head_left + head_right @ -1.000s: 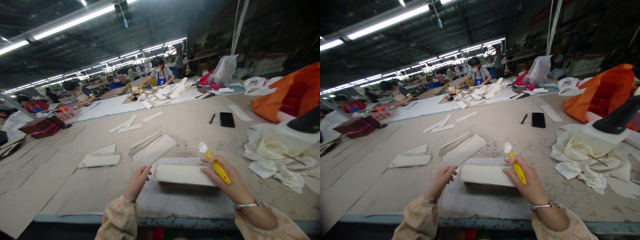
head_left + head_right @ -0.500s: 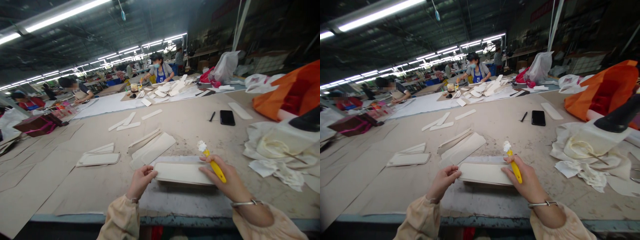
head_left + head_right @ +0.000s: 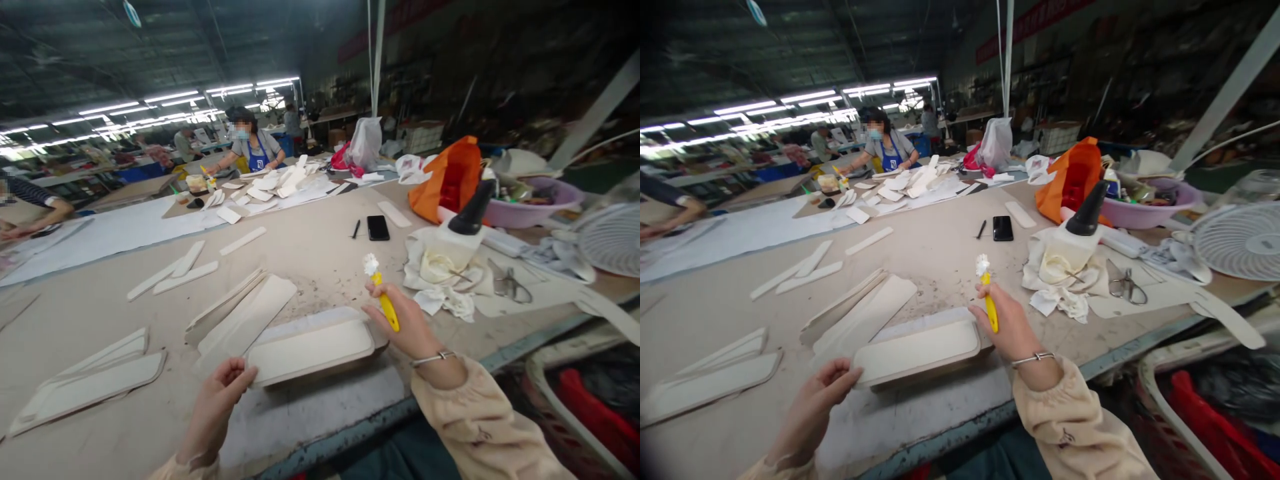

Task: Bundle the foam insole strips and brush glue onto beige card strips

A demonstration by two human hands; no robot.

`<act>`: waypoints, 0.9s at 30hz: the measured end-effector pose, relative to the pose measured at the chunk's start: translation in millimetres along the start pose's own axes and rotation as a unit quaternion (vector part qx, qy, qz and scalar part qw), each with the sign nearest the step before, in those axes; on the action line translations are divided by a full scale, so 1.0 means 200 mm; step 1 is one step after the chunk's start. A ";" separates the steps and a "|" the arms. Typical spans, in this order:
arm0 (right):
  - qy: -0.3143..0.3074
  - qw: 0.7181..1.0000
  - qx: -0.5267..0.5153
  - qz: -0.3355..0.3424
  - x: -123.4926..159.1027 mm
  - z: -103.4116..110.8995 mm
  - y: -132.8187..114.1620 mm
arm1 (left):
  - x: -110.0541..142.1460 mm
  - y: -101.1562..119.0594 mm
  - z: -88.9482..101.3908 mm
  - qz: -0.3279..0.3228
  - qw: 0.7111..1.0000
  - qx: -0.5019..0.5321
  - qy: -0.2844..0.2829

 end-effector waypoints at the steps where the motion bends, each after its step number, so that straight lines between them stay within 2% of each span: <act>1: 0.002 1.000 -0.006 -0.003 0.00 0.02 0.01 | 0.00 0.00 0.00 -0.005 1.000 0.001 0.007; 4: -0.011 0.999 -0.033 -0.005 0.00 0.05 0.01 | 0.01 0.01 0.00 -0.020 0.998 0.039 0.034; 8: -0.052 0.996 -0.077 0.014 0.01 0.03 -0.02 | 0.04 0.11 -0.04 -0.035 0.978 0.189 0.077; 14: -0.116 0.980 -0.157 0.048 0.04 -0.02 -0.11 | 0.06 0.39 -0.14 -0.095 0.911 0.379 0.132; 20: -0.197 0.927 -0.320 0.023 0.09 -0.02 -0.18 | 0.06 0.65 -0.24 -0.097 0.886 0.438 0.121; 23: -0.183 0.919 -0.348 -0.011 0.11 -0.01 -0.18 | 0.04 0.75 -0.27 -0.096 0.873 0.464 0.117; 27: -0.113 0.932 -0.338 -0.069 0.11 -0.01 -0.15 | -0.01 0.84 -0.30 -0.080 0.849 0.506 0.134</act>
Point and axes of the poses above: each hand's wrist, its own x-axis away from the middle knuckle, its own z-axis out of the back of the hand, y = z × x, the point moved 1 cm from there along -x, towards the middle knuckle, and after that the axes turned 8 degrees about -z, right-handed, at the moved point
